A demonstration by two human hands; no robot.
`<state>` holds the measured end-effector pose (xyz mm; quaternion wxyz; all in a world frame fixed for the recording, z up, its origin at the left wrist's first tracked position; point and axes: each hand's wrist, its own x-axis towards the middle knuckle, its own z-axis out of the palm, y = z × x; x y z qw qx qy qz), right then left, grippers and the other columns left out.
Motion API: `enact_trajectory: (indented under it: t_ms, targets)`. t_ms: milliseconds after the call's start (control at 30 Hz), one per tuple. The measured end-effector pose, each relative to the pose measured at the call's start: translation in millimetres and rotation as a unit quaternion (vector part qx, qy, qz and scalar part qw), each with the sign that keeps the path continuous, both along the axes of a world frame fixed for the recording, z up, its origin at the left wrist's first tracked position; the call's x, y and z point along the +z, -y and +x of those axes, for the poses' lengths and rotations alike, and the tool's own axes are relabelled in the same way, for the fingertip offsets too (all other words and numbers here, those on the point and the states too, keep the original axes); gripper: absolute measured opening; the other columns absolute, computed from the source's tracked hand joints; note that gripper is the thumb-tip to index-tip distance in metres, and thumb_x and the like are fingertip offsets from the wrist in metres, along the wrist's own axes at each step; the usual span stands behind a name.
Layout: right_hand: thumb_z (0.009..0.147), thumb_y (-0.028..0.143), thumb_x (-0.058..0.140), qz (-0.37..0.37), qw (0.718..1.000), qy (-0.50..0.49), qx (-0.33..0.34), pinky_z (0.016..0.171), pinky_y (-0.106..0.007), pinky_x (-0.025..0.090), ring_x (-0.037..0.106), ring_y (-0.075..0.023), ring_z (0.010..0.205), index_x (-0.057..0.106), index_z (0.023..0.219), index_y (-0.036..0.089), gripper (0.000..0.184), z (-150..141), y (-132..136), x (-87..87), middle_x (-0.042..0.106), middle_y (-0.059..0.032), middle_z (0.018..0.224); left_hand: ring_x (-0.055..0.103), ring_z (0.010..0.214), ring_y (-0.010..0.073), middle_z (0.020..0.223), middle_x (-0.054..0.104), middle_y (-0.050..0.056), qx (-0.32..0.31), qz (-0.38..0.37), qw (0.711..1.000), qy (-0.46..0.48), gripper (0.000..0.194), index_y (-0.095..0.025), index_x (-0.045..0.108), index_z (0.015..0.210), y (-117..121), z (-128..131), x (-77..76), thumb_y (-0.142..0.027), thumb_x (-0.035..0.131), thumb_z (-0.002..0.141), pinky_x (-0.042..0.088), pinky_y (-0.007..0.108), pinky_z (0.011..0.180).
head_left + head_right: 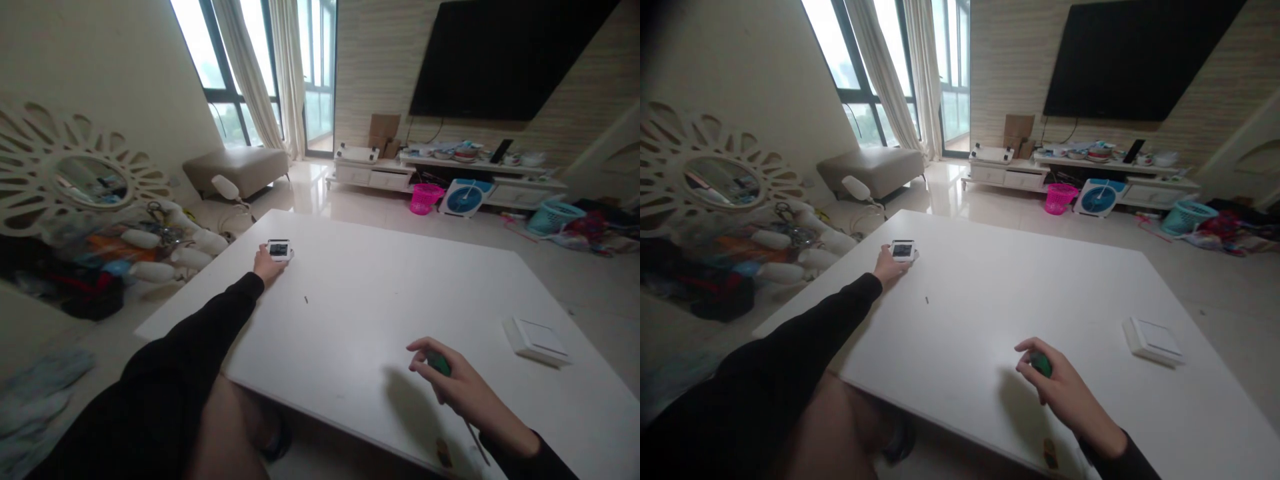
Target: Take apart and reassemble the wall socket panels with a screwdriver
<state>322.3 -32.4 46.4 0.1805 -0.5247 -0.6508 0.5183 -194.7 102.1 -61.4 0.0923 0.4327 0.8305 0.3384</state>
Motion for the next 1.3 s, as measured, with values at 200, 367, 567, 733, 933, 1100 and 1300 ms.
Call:
enact_trajectory:
  t_ms: [200,367,567,733,933,1100,1300]
  targets:
    - [0.079,0.068,0.068,-0.019,0.999,0.031,-0.025,0.041,-0.023,0.035,0.046,-0.0096,0.051,0.068,0.105,0.021,0.054,-2.3,-8.2,-4.8,0.064,-0.0030,0.088,0.048,0.136,0.0409,0.142,0.049,0.028,0.025,-0.012,1.000,-0.007,0.091,-0.013,0.034,0.139,-16.2,-20.5,15.2,-0.030,0.087,0.066,0.038,0.050,0.111]
    - [0.083,0.067,0.065,-0.006,0.999,0.047,-0.014,0.045,-0.025,0.040,0.045,-0.0096,0.051,0.067,0.106,0.020,0.052,1.4,-5.1,-6.5,0.064,-0.0025,0.085,0.039,0.140,0.0424,0.143,0.042,0.020,-0.205,-0.036,0.977,-0.054,0.062,-0.017,0.049,0.133,7.1,18.4,25.7,-0.032,0.074,0.079,0.031,0.059,0.116]
    - [0.084,0.065,0.065,0.003,0.998,0.056,0.019,0.047,-0.025,0.042,0.048,-0.0125,0.053,0.069,0.101,0.021,0.048,0.3,3.4,4.4,0.059,0.0006,0.072,0.061,0.089,0.0188,0.103,0.061,0.003,-0.506,-0.137,0.851,-0.028,0.044,-0.021,0.071,0.100,72.1,86.0,11.7,-0.029,0.091,0.061,0.050,0.027,0.081]
    - [0.084,0.065,0.064,0.019,0.998,0.048,0.035,0.048,-0.026,0.044,0.049,-0.0131,0.055,0.069,0.099,0.021,0.047,-0.7,6.8,10.4,0.060,-0.0005,0.075,0.056,0.074,0.0143,0.085,0.061,0.001,-0.538,-0.160,0.827,-0.037,0.015,-0.016,0.069,0.087,88.6,83.6,8.2,-0.012,0.075,0.074,0.044,0.025,0.070]
    - [0.087,0.065,0.062,0.036,0.997,0.055,0.045,0.050,-0.026,0.046,0.053,-0.0148,0.059,0.069,0.101,0.021,0.047,7.3,8.8,10.4,0.063,-0.0017,0.076,0.058,0.076,0.0153,0.082,0.064,0.002,-0.510,-0.160,0.845,-0.038,0.011,-0.016,0.068,0.084,97.7,60.4,9.0,-0.009,0.069,0.075,0.043,0.025,0.072]
    - [0.090,0.064,0.060,0.043,0.995,0.056,0.066,0.051,-0.027,0.047,0.054,-0.0150,0.060,0.069,0.102,0.021,0.046,10.0,10.3,8.8,0.064,-0.0021,0.078,0.057,0.068,0.0138,0.073,0.065,-0.002,-0.483,-0.177,0.858,-0.016,0.017,-0.017,0.068,0.089,103.7,51.7,3.5,-0.008,0.066,0.075,0.042,0.024,0.067]
    - [0.091,0.065,0.059,0.045,0.995,0.056,0.074,0.052,-0.027,0.048,0.057,-0.0167,0.064,0.070,0.104,0.021,0.047,11.3,8.2,4.7,0.067,-0.0040,0.083,0.060,0.076,0.0163,0.078,0.067,0.001,-0.373,-0.136,0.918,0.017,0.003,-0.017,0.070,0.084,78.8,21.6,12.1,-0.016,0.068,0.083,0.049,0.027,0.076]
